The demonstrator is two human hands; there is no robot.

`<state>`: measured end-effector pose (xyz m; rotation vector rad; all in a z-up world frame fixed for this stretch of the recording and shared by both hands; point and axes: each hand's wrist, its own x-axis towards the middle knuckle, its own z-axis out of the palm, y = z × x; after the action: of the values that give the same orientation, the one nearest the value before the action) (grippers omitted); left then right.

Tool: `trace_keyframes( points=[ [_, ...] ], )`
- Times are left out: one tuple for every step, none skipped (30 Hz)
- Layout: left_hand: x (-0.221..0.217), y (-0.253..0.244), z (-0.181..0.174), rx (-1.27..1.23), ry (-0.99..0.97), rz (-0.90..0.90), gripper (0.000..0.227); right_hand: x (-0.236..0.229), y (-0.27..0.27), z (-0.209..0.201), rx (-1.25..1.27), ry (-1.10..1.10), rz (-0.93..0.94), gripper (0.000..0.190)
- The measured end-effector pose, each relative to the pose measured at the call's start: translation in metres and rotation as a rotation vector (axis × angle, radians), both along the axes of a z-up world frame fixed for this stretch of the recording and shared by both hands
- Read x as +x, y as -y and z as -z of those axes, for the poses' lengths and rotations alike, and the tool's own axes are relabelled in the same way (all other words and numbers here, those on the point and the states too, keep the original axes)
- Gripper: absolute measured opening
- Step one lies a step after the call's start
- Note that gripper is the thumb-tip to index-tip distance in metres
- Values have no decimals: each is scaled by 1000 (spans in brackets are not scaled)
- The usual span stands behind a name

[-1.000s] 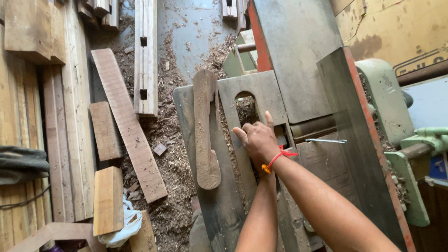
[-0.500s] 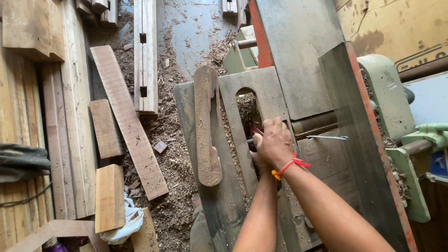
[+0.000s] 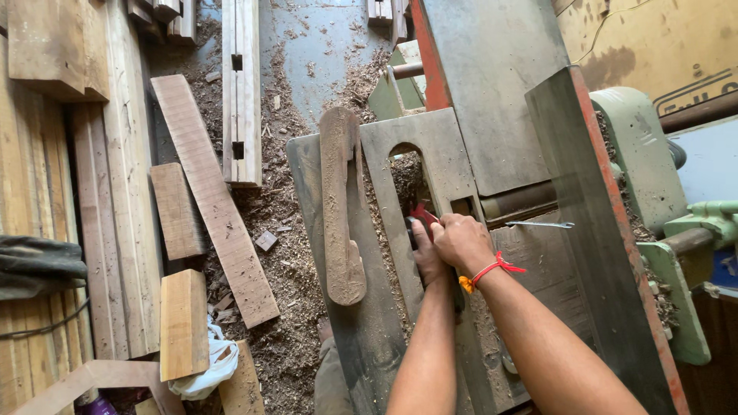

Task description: The person uses a wrench to loosen and tighten bolts on a woodworking machine and then handles a red circular cutter.

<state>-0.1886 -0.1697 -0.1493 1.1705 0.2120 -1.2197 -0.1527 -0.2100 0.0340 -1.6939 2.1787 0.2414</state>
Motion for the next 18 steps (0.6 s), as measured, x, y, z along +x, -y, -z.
trace_keyframes(
  points=[
    [-1,-1,4,39,17,28,47,1,0,0,-12,6,-5,38],
    [-4,-2,10,57,18,36,46,0,0,-1,-10,12,-2,36],
    [-8,-4,18,41,-16,59,45,0,-1,-1,-7,20,-1,35],
    [-11,-6,29,8,-78,93,44,1,-1,-2,-4,27,1,34],
    [-16,-8,42,-32,-144,125,43,1,-2,-3,-10,33,-17,33],
    [-22,-11,55,-83,-183,158,43,1,-3,-3,-16,38,-35,33],
    [-27,-15,68,-136,-228,193,42,3,-4,-3,-21,46,-54,33],
    [-32,-18,80,-181,-258,229,41,5,-6,-3,-6,49,-64,33],
    [-37,-19,90,-213,-254,259,41,8,-6,-3,5,51,-75,33],
    [-40,-20,98,-241,-238,298,40,11,-6,-3,16,54,-87,33],
    [-44,-18,103,-277,-207,340,39,13,-5,-3,-15,65,-140,33],
    [-46,-17,106,-296,-146,384,39,16,-4,-3,-47,77,-193,33],
    [-47,-17,106,-314,-94,423,39,17,-4,-2,-76,87,-244,33],
    [-47,-18,105,-344,-51,458,38,18,-3,0,-42,89,-206,32],
    [-46,-18,102,-268,117,553,37,18,-3,1,-9,91,-166,32],
    [-43,-19,98,-282,-109,414,37,17,-3,3,23,93,-127,32],
    [-40,-20,92,-294,-332,270,37,16,-2,3,0,118,-118,33],
    [-38,-20,86,-302,-552,122,38,13,-3,3,-23,142,-108,34]
  ],
)
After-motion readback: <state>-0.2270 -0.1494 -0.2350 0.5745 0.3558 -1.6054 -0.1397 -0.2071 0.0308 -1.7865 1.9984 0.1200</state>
